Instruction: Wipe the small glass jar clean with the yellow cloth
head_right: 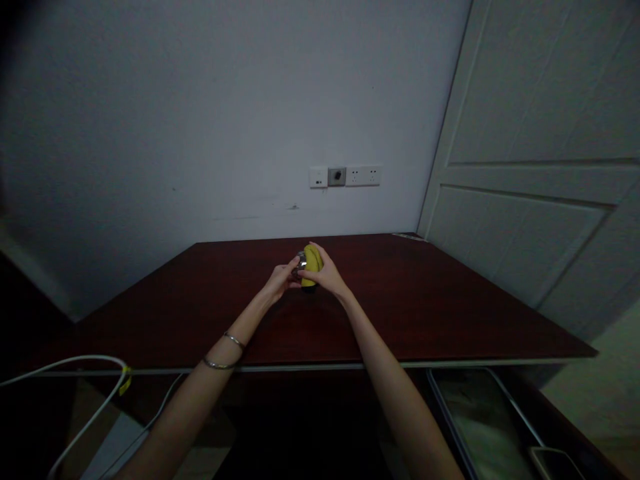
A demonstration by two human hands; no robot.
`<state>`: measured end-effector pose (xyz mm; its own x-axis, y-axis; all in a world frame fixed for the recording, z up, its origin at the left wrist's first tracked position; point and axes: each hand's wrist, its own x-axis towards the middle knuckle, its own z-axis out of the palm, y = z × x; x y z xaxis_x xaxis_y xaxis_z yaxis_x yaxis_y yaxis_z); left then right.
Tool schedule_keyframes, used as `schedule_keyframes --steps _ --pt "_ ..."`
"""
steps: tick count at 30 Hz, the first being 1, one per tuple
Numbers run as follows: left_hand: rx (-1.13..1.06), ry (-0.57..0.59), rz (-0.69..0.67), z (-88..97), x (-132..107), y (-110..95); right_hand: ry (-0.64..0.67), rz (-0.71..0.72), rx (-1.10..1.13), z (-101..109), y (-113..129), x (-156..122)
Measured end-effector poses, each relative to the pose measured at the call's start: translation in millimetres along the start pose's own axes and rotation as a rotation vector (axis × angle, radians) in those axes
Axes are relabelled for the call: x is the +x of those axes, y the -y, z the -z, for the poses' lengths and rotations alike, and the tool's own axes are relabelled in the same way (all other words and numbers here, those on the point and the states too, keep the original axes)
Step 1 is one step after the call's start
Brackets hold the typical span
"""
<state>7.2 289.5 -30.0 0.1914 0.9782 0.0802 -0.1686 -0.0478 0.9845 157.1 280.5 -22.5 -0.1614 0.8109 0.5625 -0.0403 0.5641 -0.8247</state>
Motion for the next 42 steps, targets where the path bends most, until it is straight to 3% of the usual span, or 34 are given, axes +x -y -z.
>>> schedule_keyframes --steps 3,7,11,17,24,33,39,42 --pt "0.046 0.053 0.035 2.2 0 -2 -0.072 -0.019 -0.038 0 -5 4" --pt "0.122 0.226 0.071 10.3 0 -5 -0.225 -0.117 -0.066 4 -8 9" --pt "0.275 0.222 0.015 16.7 4 -5 -0.303 -0.275 0.012 10 -8 12" --pt "0.248 0.243 -0.129 17.3 11 -15 -0.177 -0.27 0.05 8 -6 10" --pt "0.269 0.42 -0.12 25.7 1 -18 -0.004 -0.182 0.038 0 -7 5" --pt "0.192 0.247 -0.22 21.1 -6 -7 0.064 -0.039 -0.051 -6 -8 -1" --pt "0.157 0.151 -0.256 15.4 -11 -3 -0.129 0.07 -0.046 -16 -12 0" --pt "0.145 0.134 -0.267 13.7 -12 0 -0.147 0.16 -0.046 -20 -9 -6"
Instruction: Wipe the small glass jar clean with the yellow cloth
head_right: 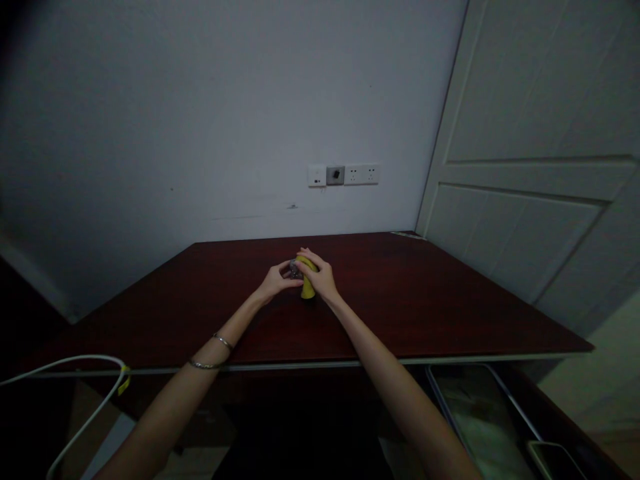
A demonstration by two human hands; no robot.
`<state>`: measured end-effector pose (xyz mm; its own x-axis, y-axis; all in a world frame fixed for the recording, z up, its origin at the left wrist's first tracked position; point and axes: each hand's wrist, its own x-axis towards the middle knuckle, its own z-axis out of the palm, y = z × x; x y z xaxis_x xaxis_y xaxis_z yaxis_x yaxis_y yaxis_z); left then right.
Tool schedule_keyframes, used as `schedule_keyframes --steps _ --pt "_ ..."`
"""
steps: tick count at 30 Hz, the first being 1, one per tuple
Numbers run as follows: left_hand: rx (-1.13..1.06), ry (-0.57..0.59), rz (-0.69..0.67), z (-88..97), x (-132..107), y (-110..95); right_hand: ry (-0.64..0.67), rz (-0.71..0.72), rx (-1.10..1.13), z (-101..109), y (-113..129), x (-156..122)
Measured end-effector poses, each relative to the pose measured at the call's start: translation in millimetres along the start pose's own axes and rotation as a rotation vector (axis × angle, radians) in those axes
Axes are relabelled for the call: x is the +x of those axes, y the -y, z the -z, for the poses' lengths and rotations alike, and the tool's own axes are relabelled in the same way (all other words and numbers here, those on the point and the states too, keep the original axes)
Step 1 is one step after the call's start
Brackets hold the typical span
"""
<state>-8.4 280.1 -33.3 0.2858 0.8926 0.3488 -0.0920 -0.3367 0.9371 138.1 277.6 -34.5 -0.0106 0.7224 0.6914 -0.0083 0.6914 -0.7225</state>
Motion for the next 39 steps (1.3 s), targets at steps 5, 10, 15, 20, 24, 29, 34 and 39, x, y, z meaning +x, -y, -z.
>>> schedule_keyframes --steps 5,10,15,20,24,29,34,39 --pt "-0.04 0.038 -0.008 0.1 -1 4 0.085 0.153 -0.113 -1 14 -11" --pt "-0.024 0.056 -0.031 -0.5 0 7 0.036 0.107 -0.109 -1 5 -2" --pt "-0.016 0.074 0.006 -3.5 3 14 -0.037 -0.027 -0.117 -1 -9 3" --pt "0.033 -0.011 -0.016 -4.2 4 18 0.158 0.252 -0.352 3 5 -6" --pt "0.038 -0.001 -0.029 -4.9 2 15 0.335 0.393 -0.421 10 12 -4" --pt "0.07 0.053 -0.044 -6.5 -1 10 0.159 0.182 -0.278 10 2 8" --pt "0.091 0.045 -0.031 -7.3 -1 7 0.148 0.196 -0.321 9 6 3" --pt "0.197 -0.05 -0.001 -6.8 -1 4 0.395 0.427 -0.475 15 17 -6"
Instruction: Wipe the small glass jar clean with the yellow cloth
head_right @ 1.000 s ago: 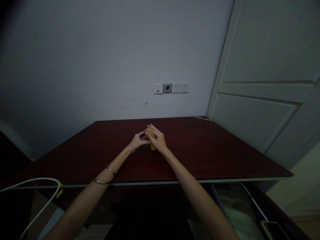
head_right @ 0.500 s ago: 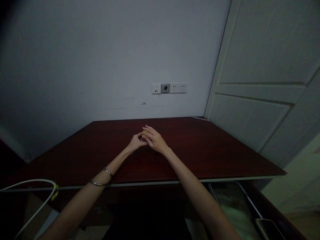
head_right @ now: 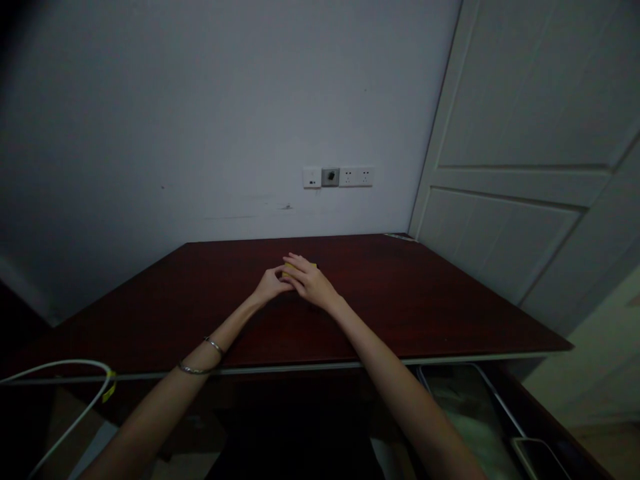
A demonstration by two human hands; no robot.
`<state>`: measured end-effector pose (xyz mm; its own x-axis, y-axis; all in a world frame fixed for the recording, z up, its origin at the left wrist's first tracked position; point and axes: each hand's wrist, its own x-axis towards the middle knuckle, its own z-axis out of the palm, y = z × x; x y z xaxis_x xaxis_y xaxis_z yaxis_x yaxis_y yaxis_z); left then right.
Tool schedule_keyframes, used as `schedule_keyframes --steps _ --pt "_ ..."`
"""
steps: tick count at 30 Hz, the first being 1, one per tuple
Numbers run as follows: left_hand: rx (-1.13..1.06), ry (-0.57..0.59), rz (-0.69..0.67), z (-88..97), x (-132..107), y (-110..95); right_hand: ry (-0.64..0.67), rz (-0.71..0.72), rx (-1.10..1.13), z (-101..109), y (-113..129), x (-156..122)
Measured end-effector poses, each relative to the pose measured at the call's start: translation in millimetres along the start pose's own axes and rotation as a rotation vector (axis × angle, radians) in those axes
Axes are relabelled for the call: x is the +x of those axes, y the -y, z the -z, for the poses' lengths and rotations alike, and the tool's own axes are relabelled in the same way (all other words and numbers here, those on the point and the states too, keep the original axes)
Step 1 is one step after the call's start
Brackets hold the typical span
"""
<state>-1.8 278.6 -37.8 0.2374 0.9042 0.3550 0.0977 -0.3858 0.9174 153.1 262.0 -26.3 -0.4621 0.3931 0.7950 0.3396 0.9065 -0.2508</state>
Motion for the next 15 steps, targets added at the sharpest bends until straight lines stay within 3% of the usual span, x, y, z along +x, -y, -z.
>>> schedule_keyframes --steps 3,8,15 --pt "0.034 0.01 -0.027 0.9 0 -1 0.0 -0.018 -0.01 1 -6 4" --pt "0.068 0.033 -0.065 2.5 1 -2 -0.12 -0.144 0.01 -3 -13 10" --pt "0.178 -0.02 -0.027 3.8 3 0 0.031 -0.012 0.017 1 -2 4"
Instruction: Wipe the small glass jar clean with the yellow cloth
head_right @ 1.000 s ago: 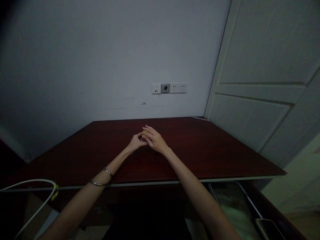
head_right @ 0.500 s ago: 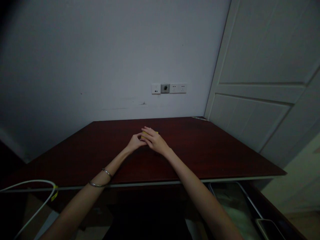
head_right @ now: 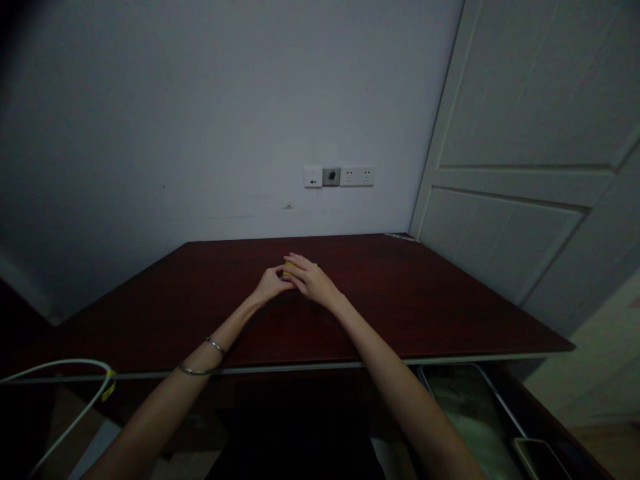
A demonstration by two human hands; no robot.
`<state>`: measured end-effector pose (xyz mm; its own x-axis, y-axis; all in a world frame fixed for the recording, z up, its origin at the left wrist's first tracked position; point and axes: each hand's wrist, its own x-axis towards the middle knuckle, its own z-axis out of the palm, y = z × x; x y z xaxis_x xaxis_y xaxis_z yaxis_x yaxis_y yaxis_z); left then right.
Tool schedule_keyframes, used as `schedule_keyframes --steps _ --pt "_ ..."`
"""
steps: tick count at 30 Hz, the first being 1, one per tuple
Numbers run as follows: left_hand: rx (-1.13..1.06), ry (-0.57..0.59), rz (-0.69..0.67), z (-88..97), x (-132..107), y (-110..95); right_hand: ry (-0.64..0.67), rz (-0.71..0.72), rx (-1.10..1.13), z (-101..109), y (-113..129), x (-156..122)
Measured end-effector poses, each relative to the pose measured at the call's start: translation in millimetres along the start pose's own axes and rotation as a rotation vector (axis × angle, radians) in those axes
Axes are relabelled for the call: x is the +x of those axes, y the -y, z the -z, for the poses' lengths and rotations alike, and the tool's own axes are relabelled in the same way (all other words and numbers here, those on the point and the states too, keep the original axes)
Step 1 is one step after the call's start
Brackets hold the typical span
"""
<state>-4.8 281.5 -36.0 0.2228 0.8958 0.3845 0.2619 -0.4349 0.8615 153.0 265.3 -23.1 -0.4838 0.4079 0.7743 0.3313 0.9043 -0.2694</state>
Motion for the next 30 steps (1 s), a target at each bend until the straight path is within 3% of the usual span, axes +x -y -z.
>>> schedule_keyframes --steps 8,12,17,26,30 --pt "-0.272 0.147 -0.003 -1.9 -5 -3 -0.244 -0.402 0.393 -2 -18 8" --pt "-0.425 0.087 0.076 -2.6 -6 -7 -0.358 -0.338 0.419 -3 -4 2" --pt "-0.444 0.067 0.079 0.5 -7 -9 -0.367 -0.29 0.37 -2 13 1" --pt "-0.398 0.162 0.059 -0.2 -5 -4 -0.396 -0.608 0.539 -7 -12 9" --pt "-0.351 0.155 0.053 -1.0 -6 -6 -0.406 -0.4 0.384 -8 3 1"
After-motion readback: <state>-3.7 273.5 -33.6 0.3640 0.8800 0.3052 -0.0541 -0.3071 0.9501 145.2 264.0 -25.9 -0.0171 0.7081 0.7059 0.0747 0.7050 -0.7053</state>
